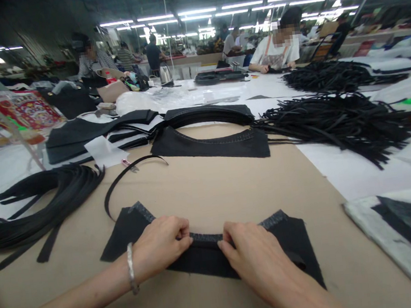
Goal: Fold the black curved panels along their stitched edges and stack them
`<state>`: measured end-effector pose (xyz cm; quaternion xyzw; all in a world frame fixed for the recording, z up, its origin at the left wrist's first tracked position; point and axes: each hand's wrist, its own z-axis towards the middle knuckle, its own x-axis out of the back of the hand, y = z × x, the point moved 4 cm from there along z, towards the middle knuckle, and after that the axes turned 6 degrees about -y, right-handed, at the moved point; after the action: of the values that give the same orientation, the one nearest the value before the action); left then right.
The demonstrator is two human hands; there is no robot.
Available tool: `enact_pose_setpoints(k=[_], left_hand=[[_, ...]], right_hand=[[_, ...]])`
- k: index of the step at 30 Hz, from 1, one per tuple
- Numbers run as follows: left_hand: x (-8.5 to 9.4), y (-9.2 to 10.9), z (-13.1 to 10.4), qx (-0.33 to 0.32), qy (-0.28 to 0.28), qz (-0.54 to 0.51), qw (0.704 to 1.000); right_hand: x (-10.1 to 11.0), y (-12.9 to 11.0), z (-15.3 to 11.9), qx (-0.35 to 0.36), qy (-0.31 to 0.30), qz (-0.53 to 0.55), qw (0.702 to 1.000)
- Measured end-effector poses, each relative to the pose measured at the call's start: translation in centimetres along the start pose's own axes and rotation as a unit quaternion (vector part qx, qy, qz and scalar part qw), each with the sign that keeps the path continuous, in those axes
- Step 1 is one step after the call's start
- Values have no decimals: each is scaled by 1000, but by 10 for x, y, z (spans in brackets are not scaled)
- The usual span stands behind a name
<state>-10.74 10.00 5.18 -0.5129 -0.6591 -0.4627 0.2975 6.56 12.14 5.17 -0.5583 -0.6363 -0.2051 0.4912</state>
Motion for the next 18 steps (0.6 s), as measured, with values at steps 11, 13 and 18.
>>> enact_pose_setpoints(k=[11,13,18], left_hand=[[8,-5,-5,6,-28,-46,999],[11,-6,-7,-1,-41,-58,997],[17,-7,-12,-10,-60,-85,995]], right_hand=[[-8,1,2,34,-5,25,999],[-6,2,0,37,-8,35,999],[-2,-1,-1,38,-14,46,998]])
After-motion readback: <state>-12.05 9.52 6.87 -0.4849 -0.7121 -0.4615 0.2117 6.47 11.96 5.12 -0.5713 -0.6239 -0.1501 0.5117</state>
